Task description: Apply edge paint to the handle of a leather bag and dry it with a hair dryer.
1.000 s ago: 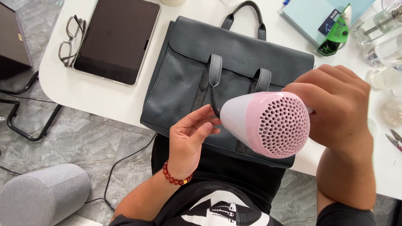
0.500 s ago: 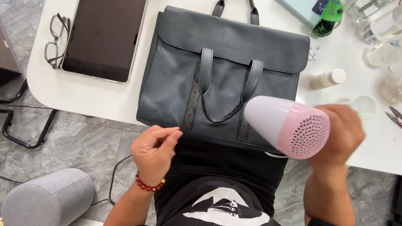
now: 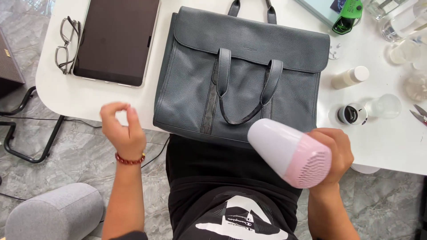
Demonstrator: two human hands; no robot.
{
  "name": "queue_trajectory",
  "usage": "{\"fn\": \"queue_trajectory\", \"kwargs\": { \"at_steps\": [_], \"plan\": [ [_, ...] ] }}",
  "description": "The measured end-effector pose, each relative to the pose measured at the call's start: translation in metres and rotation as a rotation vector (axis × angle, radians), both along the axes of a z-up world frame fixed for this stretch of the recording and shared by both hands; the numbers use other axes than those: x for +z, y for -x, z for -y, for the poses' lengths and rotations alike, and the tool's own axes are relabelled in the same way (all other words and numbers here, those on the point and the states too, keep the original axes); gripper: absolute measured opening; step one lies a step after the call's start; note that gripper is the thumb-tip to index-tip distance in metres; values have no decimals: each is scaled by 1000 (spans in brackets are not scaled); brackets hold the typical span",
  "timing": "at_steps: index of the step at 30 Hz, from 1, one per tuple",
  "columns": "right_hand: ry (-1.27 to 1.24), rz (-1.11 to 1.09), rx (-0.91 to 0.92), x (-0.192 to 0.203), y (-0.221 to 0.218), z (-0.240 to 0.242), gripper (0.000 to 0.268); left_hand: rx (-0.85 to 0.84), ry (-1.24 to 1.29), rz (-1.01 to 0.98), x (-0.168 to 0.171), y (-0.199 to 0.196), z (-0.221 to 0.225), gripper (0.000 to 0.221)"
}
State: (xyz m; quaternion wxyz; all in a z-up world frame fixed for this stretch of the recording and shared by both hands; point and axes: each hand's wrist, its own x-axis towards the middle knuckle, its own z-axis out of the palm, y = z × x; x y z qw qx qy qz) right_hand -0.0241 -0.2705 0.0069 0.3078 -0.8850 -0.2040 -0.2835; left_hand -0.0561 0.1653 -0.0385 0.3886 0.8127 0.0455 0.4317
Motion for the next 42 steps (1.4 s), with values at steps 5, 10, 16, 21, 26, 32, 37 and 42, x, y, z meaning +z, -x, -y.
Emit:
{"fn": "queue_trajectory", "kwargs": {
  "at_steps": [5, 10, 16, 21, 26, 32, 37, 42],
  "plan": [
    [-28, 34, -73, 35, -1, -26, 35, -112, -5, -76, 5, -39, -10, 9],
    [-26, 17, -41, -13, 13, 5, 18, -270, 471, -151, -2, -47, -14, 13],
    [-102, -54, -94, 10, 9, -4, 21, -242, 538, -167, -1, -41, -17, 11],
    [-130, -73, -94, 13, 11, -5, 19, -257, 470, -190, -5, -39, -17, 16],
    [-45, -13, -61, 37, 10, -24, 34, -261, 473, -211, -5, -39, -17, 19],
    [-45, -18, -41, 19, 13, -13, 26, -294, 460, -185, -7, -36, -19, 22],
    [63, 13, -57, 20, 18, -10, 20, -308, 484, -194, -7, -37, -17, 21],
    [-95, -3, -44, 13, 13, -8, 37, -311, 505, -201, -8, -38, -17, 15]
  ]
}}
